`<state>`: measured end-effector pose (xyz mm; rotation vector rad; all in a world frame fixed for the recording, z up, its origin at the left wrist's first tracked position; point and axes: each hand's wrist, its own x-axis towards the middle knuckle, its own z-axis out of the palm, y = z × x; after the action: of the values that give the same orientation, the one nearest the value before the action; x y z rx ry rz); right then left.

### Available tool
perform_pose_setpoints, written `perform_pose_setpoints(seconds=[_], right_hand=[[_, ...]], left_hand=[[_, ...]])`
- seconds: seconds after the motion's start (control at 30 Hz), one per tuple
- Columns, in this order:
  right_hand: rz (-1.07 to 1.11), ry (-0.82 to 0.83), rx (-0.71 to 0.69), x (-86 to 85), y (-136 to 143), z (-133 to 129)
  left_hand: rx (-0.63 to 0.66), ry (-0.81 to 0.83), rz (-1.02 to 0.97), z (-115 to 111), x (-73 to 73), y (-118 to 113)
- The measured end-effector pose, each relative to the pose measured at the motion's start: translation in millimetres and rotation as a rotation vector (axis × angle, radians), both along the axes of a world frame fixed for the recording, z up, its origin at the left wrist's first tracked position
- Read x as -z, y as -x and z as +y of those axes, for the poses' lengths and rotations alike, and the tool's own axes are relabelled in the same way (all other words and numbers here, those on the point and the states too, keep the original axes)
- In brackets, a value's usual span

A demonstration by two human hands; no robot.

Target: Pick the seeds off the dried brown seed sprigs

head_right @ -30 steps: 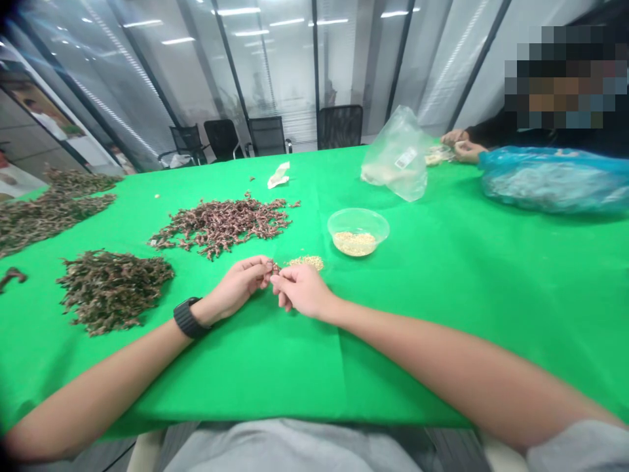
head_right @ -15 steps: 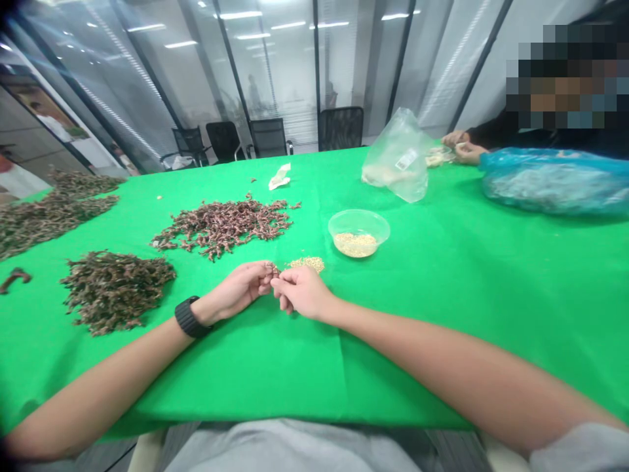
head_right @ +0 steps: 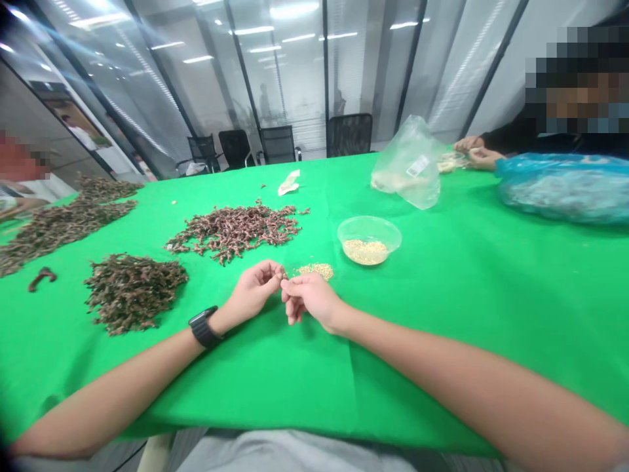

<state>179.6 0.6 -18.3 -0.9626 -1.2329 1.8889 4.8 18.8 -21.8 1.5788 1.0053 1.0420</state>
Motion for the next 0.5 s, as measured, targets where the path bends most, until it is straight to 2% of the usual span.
perform_pose_setpoints(seconds=[0.1, 0.3, 0.5], right_hand=[[0.003, -0.001, 0.025, -0.4, -0.2, 0.6], [-0.099, -0.153, 0.037, 5.1, -0.3, 3.4], [-0.108, -0.152, 0.019, 5.8, -0.4, 2.9]], left_hand=[[-0.052, -0.026, 0.035, -0.1, 1.1, 0.5], [-0.056, 0.087, 0.021, -2.3, -6.2, -2.0], [-0.093, 0.072, 0.024, -4.6, -10.8, -0.9]])
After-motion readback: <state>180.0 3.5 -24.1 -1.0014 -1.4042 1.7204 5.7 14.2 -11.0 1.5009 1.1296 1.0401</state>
